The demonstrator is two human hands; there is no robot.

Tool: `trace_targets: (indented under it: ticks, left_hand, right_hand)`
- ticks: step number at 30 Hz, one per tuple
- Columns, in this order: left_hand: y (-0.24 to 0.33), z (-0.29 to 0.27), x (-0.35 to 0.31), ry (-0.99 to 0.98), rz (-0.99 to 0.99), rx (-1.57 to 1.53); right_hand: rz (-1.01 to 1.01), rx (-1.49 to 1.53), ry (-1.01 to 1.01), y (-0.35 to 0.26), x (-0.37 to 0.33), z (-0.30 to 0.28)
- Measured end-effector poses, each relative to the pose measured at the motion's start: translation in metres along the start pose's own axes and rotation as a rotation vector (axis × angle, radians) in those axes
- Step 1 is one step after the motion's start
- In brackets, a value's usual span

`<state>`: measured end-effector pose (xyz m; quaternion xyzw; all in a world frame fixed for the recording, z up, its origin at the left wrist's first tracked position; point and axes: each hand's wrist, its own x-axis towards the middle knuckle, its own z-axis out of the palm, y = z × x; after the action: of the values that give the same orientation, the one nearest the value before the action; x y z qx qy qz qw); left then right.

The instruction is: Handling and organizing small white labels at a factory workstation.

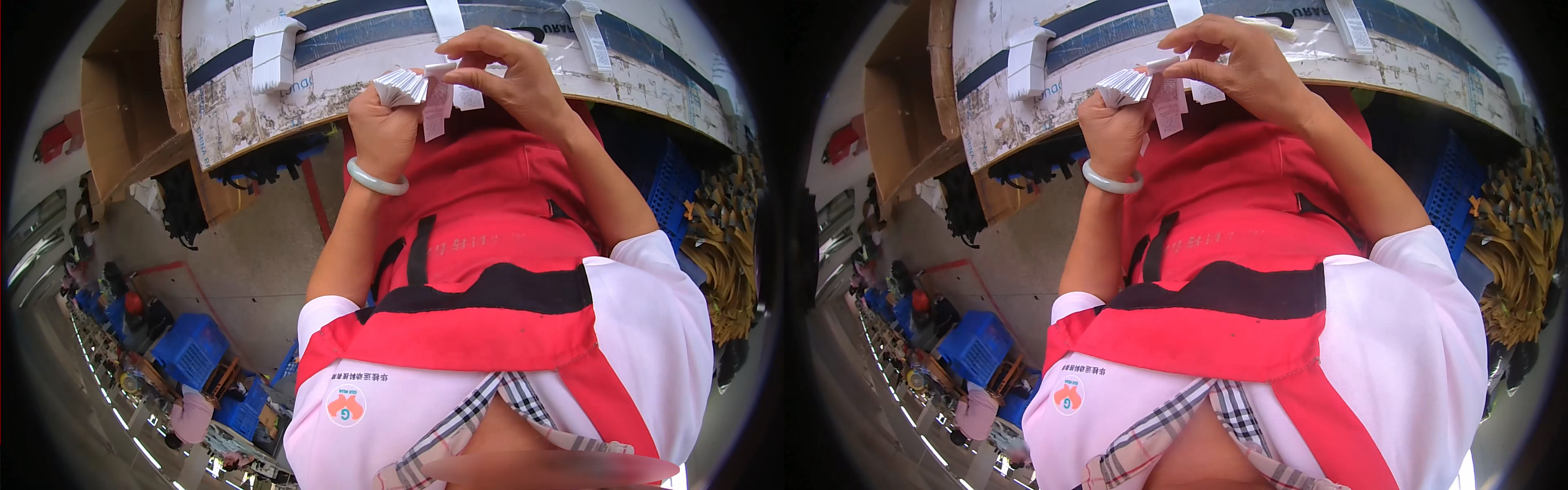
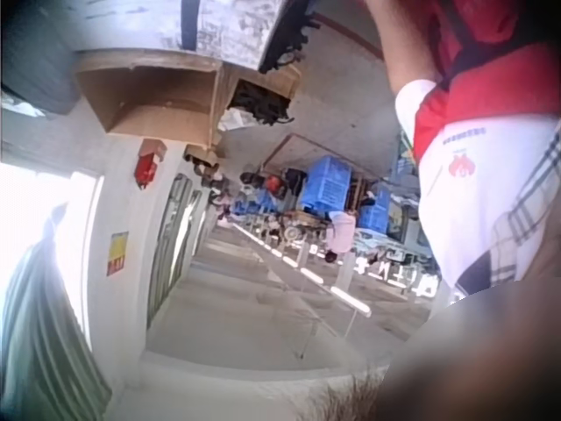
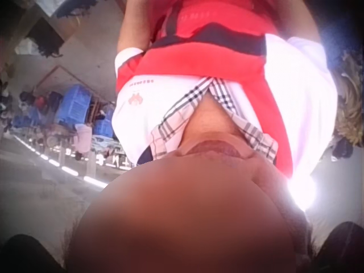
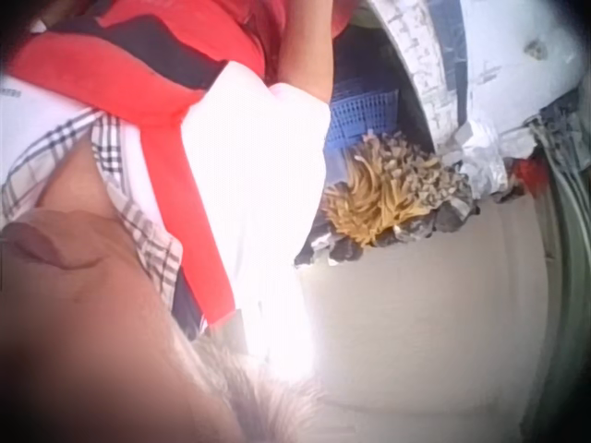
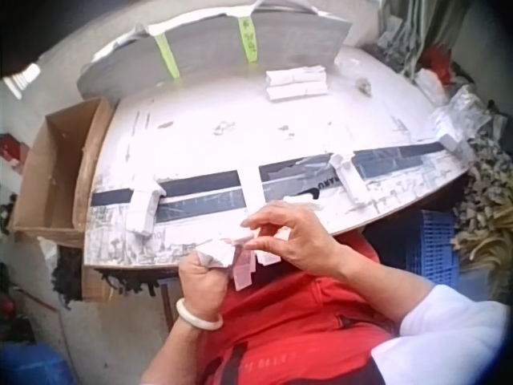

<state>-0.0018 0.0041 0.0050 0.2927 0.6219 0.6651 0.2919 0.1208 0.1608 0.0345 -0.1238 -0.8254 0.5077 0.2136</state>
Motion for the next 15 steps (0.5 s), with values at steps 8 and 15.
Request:
trace_targets:
  ticks: [8, 15]
  left_hand:
    - [0.008, 0.006, -0.010, -0.032, -0.138, -0.130]
    - [0.011, 0.006, -0.014, -0.036, -0.161, -0.190]
  right_hand:
    - [0.009, 0.022, -0.010, 0.006, -0.015, 0.004]
    - [0.122, 0.137, -0.018, 0.000, -0.018, 0.005]
